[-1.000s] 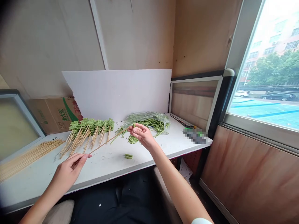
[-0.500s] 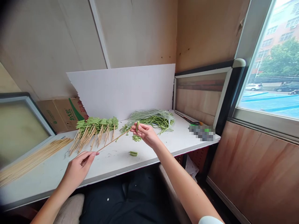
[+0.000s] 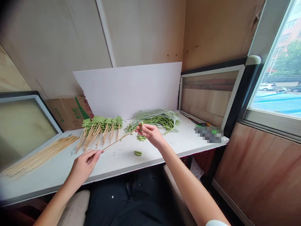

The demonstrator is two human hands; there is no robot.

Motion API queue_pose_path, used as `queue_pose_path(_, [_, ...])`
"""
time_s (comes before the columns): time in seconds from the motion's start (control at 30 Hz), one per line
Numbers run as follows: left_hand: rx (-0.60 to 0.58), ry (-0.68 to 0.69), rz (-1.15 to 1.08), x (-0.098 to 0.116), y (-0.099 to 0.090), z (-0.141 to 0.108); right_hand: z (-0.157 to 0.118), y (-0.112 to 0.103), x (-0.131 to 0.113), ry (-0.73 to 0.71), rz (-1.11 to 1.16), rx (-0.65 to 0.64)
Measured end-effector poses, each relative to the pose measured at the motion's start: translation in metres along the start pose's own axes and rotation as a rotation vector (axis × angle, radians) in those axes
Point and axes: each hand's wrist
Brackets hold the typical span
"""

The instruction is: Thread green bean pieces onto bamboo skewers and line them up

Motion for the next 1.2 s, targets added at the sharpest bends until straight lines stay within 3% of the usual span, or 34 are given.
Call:
queue_pose_path(0.33, [0.008,0.019,0.079,0.006,-0.004,0.001,0.000,0.001,-0.003,-0.012,-0.063,0.027])
queue_pose_path(0.7, [0.081,0.142,0.179,0.011,-0.016,-0.001,0.000,-0.002,0.000,-0.016,-0.166,0.050])
queue_pose_path(1.03, [0.096,0.151,0.153,0.014,-0.014,-0.001,0.000,0.015,0.007,-0.026,-0.118,0.127])
queue_pose_path(1.2, [0.086,0.146,0.138,0.018,-0.013,-0.002,-0.002,0.026,0.016,-0.051,-0.226,0.121])
Point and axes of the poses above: each hand's wrist, its own z-axis towards the middle knuckle, its own y-axis out of the palm, x = y × z, and after that the axes turned 7 degrees about -x, right-handed
